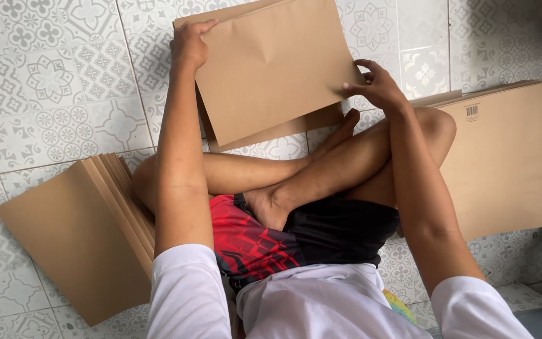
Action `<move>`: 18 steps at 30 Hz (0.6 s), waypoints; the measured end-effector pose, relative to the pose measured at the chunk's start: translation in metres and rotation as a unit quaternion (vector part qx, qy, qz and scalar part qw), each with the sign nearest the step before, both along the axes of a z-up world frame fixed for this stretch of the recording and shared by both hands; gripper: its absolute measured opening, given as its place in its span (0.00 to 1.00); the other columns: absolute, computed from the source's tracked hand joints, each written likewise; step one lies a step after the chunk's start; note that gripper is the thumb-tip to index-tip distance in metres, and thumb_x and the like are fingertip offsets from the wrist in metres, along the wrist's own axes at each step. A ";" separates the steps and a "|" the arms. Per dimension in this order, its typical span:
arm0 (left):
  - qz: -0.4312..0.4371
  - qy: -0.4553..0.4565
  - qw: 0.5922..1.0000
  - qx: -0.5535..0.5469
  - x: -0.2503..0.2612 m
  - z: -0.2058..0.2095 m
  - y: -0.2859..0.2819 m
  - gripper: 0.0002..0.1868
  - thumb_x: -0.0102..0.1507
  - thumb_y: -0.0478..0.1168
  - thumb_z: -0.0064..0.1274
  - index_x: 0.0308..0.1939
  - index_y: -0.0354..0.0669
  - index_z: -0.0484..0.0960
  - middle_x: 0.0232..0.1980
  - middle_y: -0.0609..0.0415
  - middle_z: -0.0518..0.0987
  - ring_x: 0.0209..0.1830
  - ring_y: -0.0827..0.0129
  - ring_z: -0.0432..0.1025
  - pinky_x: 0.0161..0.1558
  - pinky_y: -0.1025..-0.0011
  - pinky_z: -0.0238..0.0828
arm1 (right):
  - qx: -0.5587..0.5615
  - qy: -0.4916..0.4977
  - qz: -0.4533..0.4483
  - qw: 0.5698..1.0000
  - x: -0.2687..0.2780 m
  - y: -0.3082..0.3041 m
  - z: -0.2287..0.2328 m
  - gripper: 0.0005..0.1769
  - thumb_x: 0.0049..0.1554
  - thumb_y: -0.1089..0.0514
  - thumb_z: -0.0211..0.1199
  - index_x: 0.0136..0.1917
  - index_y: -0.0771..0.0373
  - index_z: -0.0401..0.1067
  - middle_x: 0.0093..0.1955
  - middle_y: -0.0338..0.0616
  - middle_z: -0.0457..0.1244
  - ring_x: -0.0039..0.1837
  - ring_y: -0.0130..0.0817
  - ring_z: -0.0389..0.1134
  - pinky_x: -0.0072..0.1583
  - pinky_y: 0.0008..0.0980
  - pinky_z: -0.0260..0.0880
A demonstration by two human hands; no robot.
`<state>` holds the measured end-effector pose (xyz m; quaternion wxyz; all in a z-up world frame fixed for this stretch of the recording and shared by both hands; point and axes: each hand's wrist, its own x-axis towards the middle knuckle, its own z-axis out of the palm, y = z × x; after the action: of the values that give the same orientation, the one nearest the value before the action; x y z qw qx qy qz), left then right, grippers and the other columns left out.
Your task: Folding flat cardboard sheets along pre-scored lines and stacking them on the floor.
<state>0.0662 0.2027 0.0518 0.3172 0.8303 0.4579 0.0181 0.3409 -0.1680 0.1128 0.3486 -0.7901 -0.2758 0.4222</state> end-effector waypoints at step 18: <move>0.194 -0.118 0.942 -0.249 -0.152 0.039 -0.110 0.46 0.58 0.79 0.25 0.47 0.43 0.80 0.43 0.56 0.83 0.39 0.72 0.78 0.39 0.73 0.72 | 0.162 -0.014 0.050 0.985 -0.002 0.018 -0.054 0.56 0.64 0.61 0.78 0.87 0.56 0.37 0.50 0.54 0.66 0.51 0.39 0.71 0.52 0.35 0.77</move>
<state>-0.0855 0.0927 0.0904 0.5557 0.6123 0.5589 0.0628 0.3392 -0.1500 0.0585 0.4466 -0.7141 -0.3845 0.3778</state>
